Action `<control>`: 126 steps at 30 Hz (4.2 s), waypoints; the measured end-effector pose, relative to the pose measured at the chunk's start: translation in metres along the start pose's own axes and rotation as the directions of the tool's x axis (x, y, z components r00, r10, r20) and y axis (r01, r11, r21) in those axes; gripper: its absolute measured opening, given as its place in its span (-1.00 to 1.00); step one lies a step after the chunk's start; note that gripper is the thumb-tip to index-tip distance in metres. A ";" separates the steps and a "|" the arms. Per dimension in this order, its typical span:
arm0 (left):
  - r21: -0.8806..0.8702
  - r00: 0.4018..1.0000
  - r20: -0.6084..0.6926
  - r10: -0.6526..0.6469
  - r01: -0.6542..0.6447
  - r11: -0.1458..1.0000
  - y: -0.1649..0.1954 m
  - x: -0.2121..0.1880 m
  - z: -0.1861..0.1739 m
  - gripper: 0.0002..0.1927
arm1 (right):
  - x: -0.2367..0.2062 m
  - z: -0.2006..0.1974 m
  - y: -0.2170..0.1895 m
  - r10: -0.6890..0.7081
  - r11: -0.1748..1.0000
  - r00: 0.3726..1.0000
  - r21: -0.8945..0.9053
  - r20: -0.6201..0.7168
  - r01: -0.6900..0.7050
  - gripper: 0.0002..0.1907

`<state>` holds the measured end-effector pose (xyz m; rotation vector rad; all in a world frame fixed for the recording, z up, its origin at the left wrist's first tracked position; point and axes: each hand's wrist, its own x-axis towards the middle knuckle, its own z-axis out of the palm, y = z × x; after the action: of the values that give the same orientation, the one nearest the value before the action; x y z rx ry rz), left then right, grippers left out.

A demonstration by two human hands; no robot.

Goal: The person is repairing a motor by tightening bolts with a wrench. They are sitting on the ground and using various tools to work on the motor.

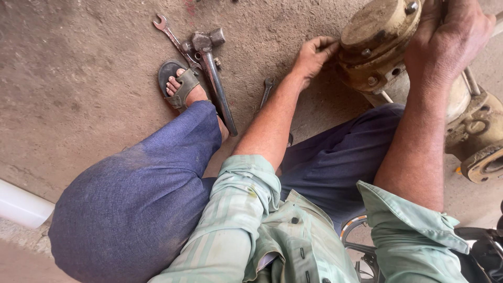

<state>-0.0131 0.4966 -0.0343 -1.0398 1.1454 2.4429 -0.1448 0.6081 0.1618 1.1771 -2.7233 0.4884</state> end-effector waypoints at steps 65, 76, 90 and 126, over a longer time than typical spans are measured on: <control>-0.008 0.986 0.158 0.056 -0.055 0.998 -0.014 0.018 -0.016 -0.56 | -0.006 0.006 0.001 0.083 0.966 0.996 0.244 0.034 -0.089 -0.85; -0.047 0.987 0.149 0.066 -0.060 0.997 -0.017 0.017 -0.014 -0.60 | 0.001 0.003 0.002 0.022 0.991 1.000 0.136 -0.005 -0.021 -0.90; -0.060 0.979 0.165 0.115 -0.106 0.992 -0.023 0.020 -0.007 -0.60 | -0.003 0.002 0.001 0.004 0.989 1.000 0.151 -0.007 -0.002 -0.89; -0.005 0.987 0.117 0.114 -0.114 0.993 -0.026 0.020 -0.013 -0.69 | -0.026 0.014 0.017 0.082 0.968 0.996 0.236 0.026 -0.086 -0.84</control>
<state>-0.0080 0.5025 -0.0692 -0.8393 1.1989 2.5525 -0.1393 0.6318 0.1383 1.1216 -2.7980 0.8404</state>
